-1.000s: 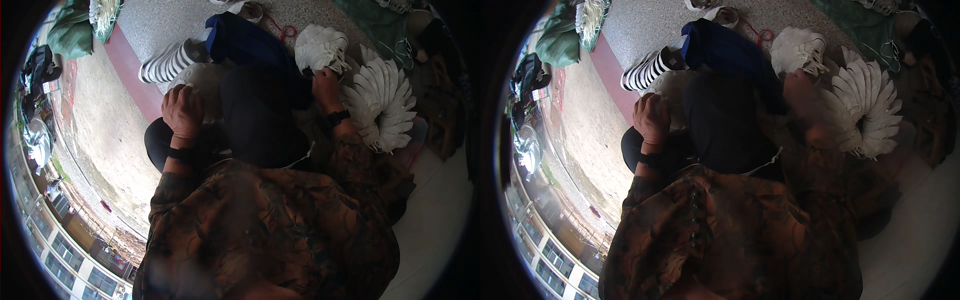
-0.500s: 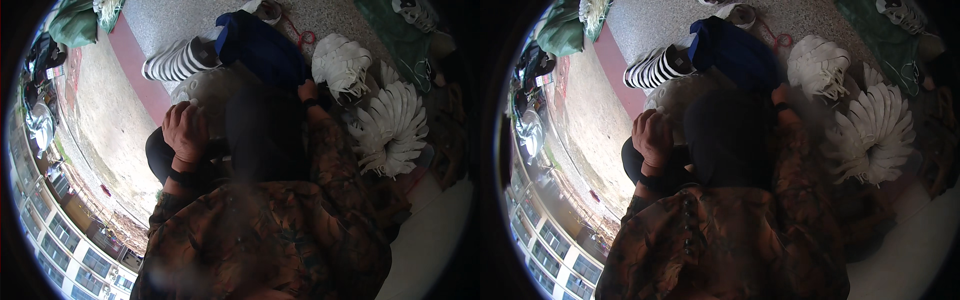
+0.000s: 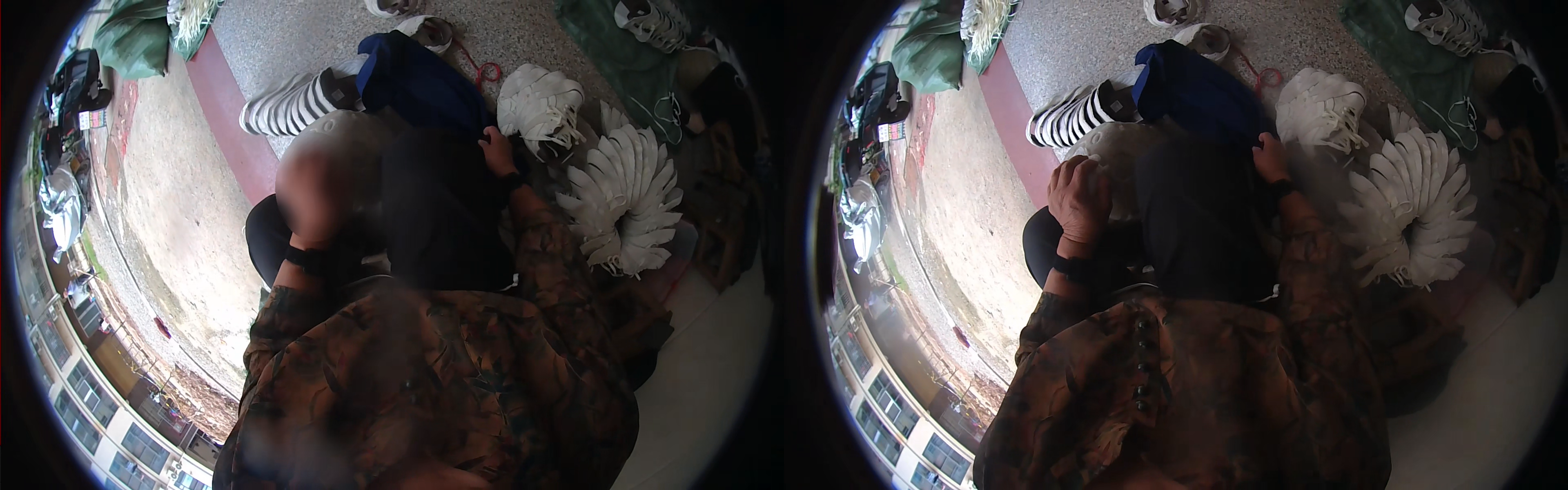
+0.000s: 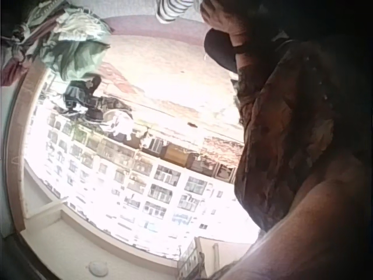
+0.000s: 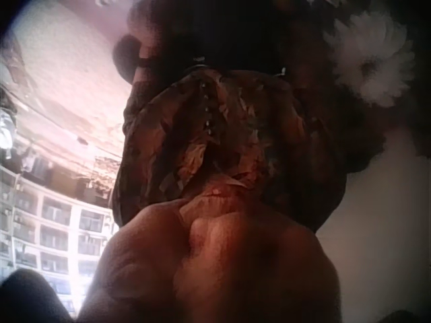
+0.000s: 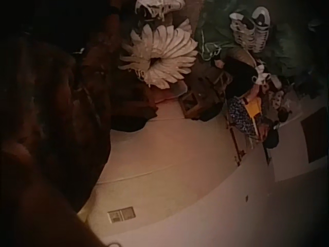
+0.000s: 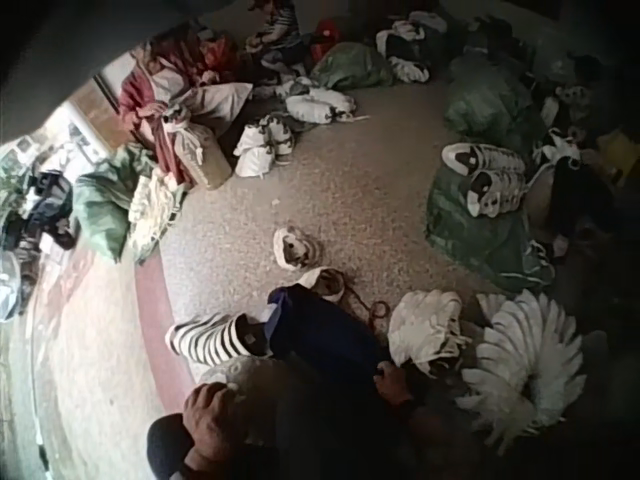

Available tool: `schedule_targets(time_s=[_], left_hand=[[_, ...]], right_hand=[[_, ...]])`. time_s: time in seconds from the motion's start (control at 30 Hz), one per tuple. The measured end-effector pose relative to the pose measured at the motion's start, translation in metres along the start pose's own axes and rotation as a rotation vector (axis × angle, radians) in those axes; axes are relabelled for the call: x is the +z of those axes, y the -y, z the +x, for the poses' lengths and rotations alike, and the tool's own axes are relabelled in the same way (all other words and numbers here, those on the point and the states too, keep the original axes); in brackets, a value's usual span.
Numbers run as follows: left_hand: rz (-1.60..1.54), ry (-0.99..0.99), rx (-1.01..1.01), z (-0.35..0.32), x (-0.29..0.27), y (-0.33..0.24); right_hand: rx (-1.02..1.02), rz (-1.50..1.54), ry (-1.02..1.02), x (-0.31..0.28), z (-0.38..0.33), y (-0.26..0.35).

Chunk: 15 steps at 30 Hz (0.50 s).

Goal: The person sits on the ground and threads white shoelaces through the eyelets of white sneakers. They pull the laces tight, adjust the tongue, and tie knots on multiple shoes, handling them one at a time.

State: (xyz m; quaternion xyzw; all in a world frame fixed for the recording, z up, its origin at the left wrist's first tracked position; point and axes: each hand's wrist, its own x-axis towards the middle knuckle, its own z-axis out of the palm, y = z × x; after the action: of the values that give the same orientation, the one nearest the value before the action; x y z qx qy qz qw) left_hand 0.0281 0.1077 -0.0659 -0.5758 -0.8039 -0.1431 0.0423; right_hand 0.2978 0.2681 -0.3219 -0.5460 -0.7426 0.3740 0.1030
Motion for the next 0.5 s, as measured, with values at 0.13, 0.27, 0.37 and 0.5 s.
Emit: schedule_targets(time_s=[0.13,0.27,0.37,0.5], left_hand=[[0.008,-0.007,0.019,0.002,-0.001,0.000],[-0.017,0.006,-0.005,0.002,0.005,0.004],[-0.004,0.020,-0.013,0.003,0.006,0.001],[-0.020,0.067,-0.006,0.010,0.001,-0.002]], right_hand=[[0.022,-0.112,-0.008,0.015,0.004,-0.010],[0.185,-0.204,-0.022,0.025,0.025,-0.009],[0.173,-0.269,-0.077,0.037,0.044,-0.012],[0.300,-0.294,-0.074,0.061,0.070,-0.034]])
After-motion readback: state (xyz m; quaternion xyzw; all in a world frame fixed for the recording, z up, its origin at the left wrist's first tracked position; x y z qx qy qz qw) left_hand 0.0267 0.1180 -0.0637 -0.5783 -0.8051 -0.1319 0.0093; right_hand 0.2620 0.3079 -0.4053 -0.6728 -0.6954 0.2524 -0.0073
